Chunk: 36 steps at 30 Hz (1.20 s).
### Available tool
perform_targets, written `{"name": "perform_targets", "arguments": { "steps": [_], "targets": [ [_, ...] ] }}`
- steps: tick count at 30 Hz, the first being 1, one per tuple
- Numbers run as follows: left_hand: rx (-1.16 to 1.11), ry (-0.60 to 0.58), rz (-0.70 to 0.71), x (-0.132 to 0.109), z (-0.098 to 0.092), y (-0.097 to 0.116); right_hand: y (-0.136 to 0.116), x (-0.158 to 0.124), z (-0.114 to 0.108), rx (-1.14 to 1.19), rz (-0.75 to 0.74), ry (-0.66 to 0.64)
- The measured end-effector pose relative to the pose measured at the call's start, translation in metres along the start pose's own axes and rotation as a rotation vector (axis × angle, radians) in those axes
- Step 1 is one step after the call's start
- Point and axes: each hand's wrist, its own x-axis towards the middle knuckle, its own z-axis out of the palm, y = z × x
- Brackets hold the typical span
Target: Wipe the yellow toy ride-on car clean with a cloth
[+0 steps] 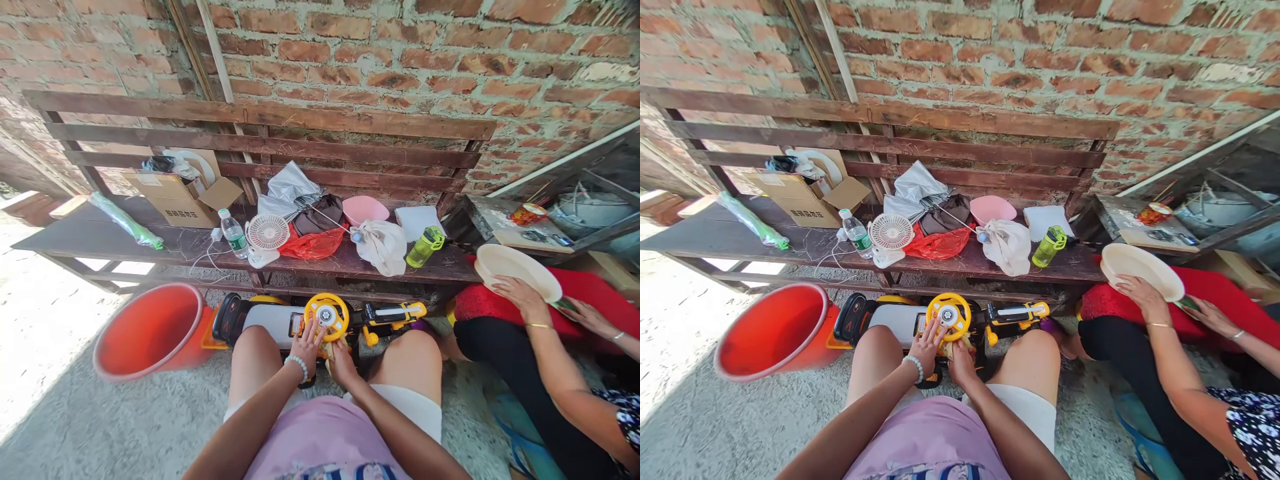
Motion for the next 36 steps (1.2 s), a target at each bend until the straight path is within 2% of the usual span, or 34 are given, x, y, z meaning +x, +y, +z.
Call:
{"name": "perform_targets", "arguments": {
  "steps": [4, 8, 11, 15, 19, 24, 28, 32, 36],
  "targets": [
    [-0.011, -0.010, 0.011, -0.001, -0.002, -0.003, -0.023, 0.005, -0.006, -0.253, -0.172, -0.219],
    [-0.027, -0.025, 0.018, -0.002, -0.007, -0.003, -0.027, 0.014, -0.010, -0.359, -0.255, -0.281],
    [-0.036, -0.021, 0.012, -0.002, -0.009, -0.002, -0.025, 0.016, -0.009, -0.383, -0.239, -0.298],
    [-0.036, -0.018, 0.019, -0.002, -0.008, -0.002, -0.019, 0.011, -0.007, -0.368, -0.109, -0.226],
    [-0.014, 0.006, 0.020, -0.002, -0.005, -0.002, -0.007, 0.001, -0.009, -0.330, 0.134, -0.137],
    [-0.022, -0.005, 0.012, -0.005, -0.011, 0.000, 0.017, -0.002, -0.009, -0.147, 0.388, -0.006],
    [-0.009, -0.034, 0.011, -0.008, -0.015, -0.001, 0.043, 0.010, -0.017, -0.010, 0.623, 0.063],
    [-0.010, -0.035, 0.007, -0.009, -0.013, -0.002, 0.055, 0.024, -0.026, 0.005, 0.565, 0.068],
    [-0.035, -0.016, -0.016, -0.008, -0.007, -0.001, 0.038, 0.016, -0.015, 0.003, 0.476, 0.073]
  ]
}}
